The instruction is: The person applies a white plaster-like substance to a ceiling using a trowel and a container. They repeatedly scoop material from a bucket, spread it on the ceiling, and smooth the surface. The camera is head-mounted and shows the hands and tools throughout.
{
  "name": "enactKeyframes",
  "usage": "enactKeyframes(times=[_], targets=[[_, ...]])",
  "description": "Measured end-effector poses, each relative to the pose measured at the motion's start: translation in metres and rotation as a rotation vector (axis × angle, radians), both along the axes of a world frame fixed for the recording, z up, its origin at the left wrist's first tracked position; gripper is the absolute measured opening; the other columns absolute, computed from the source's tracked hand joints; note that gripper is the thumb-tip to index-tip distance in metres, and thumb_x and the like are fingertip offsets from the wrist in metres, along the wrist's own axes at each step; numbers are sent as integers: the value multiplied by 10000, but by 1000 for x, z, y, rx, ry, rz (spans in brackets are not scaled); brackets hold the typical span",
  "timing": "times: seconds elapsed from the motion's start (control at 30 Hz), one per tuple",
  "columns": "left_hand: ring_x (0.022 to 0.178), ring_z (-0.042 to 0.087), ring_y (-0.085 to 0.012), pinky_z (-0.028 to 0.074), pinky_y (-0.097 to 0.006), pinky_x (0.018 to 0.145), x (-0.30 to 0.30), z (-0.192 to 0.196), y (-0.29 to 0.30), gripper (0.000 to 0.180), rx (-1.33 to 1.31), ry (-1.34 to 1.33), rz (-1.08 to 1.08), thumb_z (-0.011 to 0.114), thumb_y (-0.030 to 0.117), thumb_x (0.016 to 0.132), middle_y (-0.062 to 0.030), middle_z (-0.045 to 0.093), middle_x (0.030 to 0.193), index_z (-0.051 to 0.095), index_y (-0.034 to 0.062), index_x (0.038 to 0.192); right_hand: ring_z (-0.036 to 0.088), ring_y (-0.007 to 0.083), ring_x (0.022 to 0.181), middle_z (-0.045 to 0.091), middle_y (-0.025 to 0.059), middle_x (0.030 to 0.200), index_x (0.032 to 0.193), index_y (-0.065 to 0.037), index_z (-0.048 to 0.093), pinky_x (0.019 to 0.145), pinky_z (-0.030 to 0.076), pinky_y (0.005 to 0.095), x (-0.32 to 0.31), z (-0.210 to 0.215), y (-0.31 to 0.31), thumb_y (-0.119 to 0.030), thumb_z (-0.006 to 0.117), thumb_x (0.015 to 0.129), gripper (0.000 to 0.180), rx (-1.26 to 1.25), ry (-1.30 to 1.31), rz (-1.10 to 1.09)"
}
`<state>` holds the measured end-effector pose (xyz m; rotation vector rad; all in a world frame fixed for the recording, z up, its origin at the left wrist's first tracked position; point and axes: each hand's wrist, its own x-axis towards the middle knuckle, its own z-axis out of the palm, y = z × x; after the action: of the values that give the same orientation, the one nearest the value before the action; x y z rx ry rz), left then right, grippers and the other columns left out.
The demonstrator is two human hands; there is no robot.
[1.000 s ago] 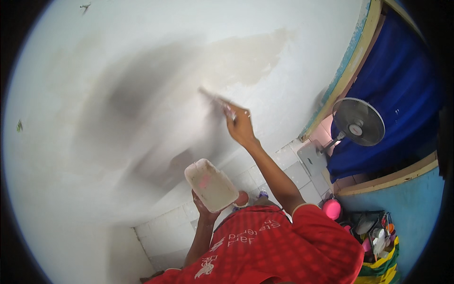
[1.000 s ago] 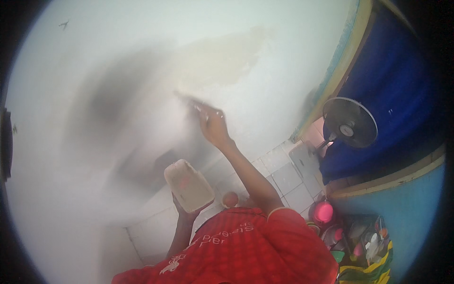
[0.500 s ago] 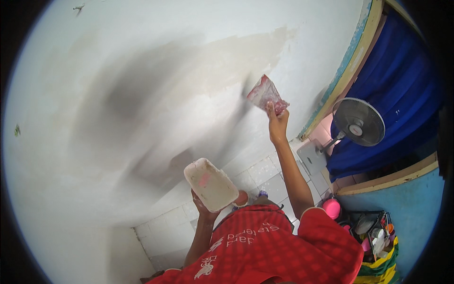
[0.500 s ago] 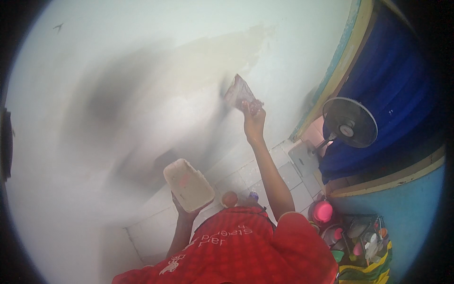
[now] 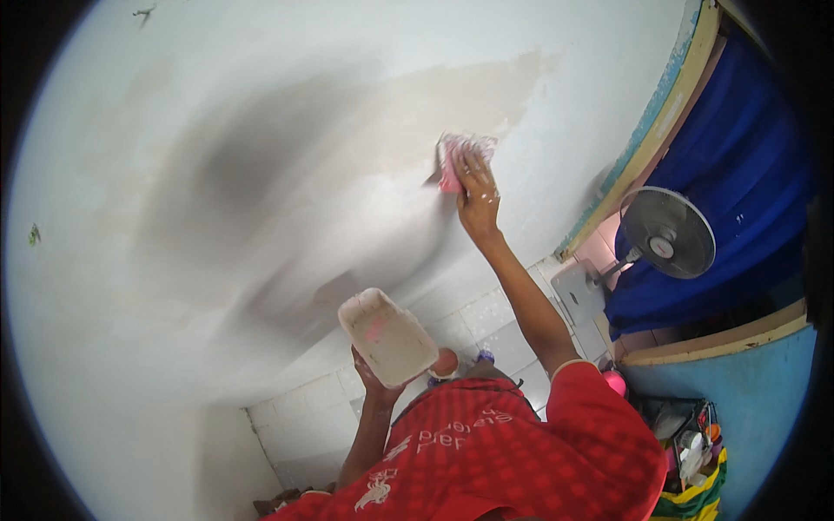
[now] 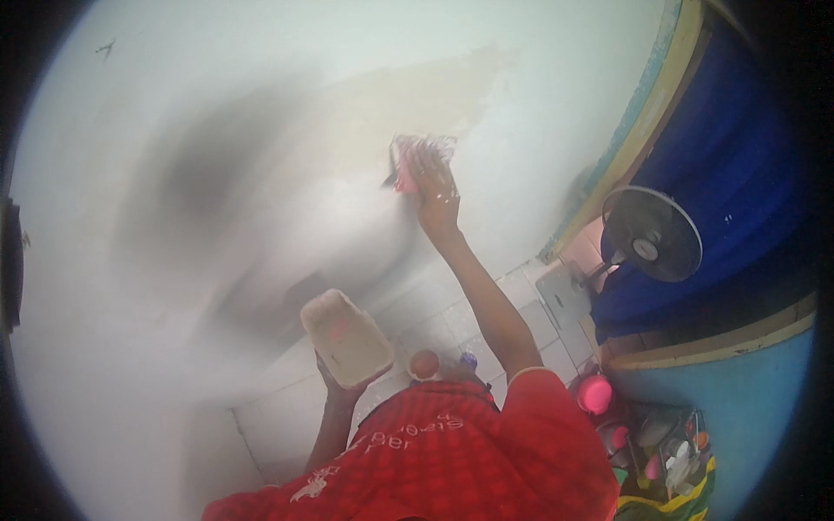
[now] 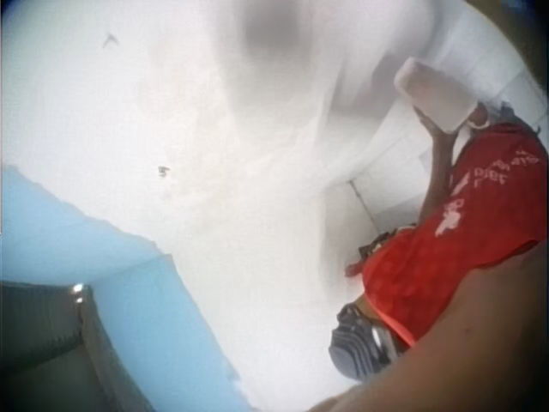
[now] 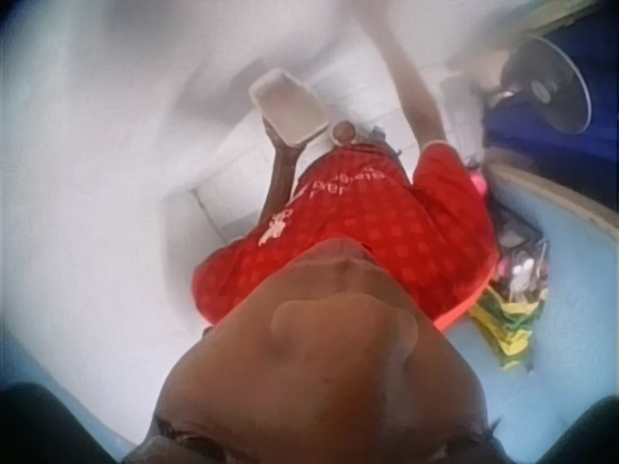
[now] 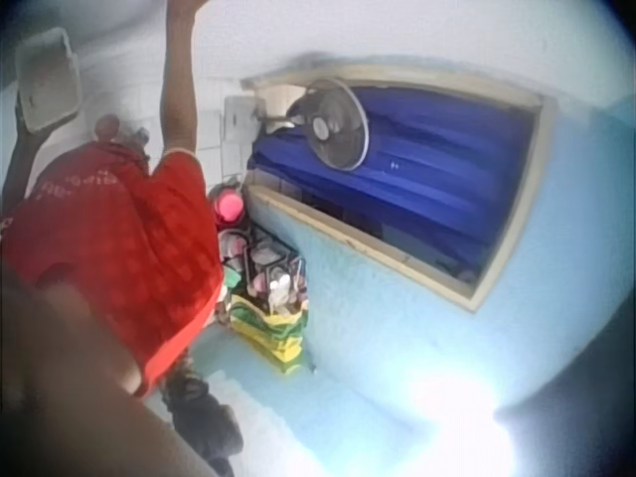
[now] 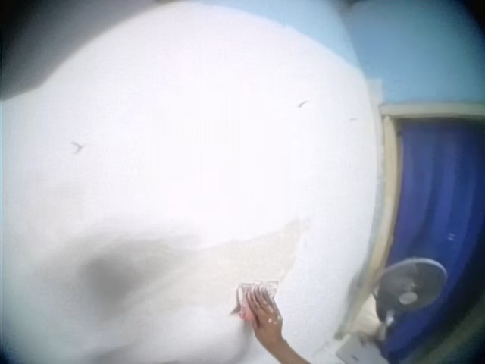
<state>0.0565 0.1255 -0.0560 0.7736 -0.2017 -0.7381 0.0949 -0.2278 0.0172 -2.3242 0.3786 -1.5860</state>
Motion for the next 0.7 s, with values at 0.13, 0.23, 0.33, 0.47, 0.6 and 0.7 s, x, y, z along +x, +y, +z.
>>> enactKeyframes(times=[0.13, 0.23, 0.33, 0.47, 0.6, 0.7], targets=[[1249, 616, -316, 555, -539, 1001, 1, 17, 3, 619, -153, 283, -54, 355, 566, 1069, -109, 573, 1406, 428, 134, 1506, 561, 377, 1353, 661, 171, 1362, 1394, -88, 640, 1153, 438, 478, -39, -33, 41, 100, 583, 856, 573, 145, 126, 230], [1228, 627, -300, 570, -517, 982, -4, 34, 0, 577, -199, 351, -54, 341, 526, 1087, -101, 582, 1388, 436, 125, 1492, 666, 397, 1201, 699, 231, 1262, 1328, -37, 667, 1049, 504, 446, -58, -47, 17, 24, 575, 957, 387, 332, -63, 106], [1218, 632, -289, 580, -500, 967, -8, 32, 6, 562, -203, 321, -24, 334, 506, 1096, -98, 588, 1374, 439, 119, 1490, 702, 424, 1026, 713, 255, 1186, 1296, -9, 672, 908, 538, 463, -55, -22, -50, -143, 563, 1029, 318, 412, -173, -398], [1217, 632, -284, 576, -495, 982, -11, 16, 11, 589, -19, -22, 74, 341, 536, 1087, -100, 587, 1371, 432, 124, 1497, 705, 421, 995, 720, 240, 1189, 1290, 6, 668, 878, 539, 478, -16, 28, -89, -115, 587, 975, 348, 318, -243, -513], [1218, 632, -279, 573, -492, 996, -8, -9, 28, 606, 53, -132, 114, 341, 551, 1084, -104, 584, 1374, 421, 125, 1506, 682, 401, 1143, 675, 186, 1341, 1414, -65, 605, 983, 536, 469, 26, 50, 58, 2, 551, 916, 505, 153, -199, -152], [1230, 627, -281, 570, -498, 1005, -10, 4, 25, 610, -117, 115, 57, 338, 551, 1085, -107, 579, 1385, 415, 124, 1513, 649, 389, 1232, 656, 180, 1369, 1442, -139, 602, 1022, 534, 467, -4, 0, 109, 92, 544, 888, 603, 278, 317, 347]])
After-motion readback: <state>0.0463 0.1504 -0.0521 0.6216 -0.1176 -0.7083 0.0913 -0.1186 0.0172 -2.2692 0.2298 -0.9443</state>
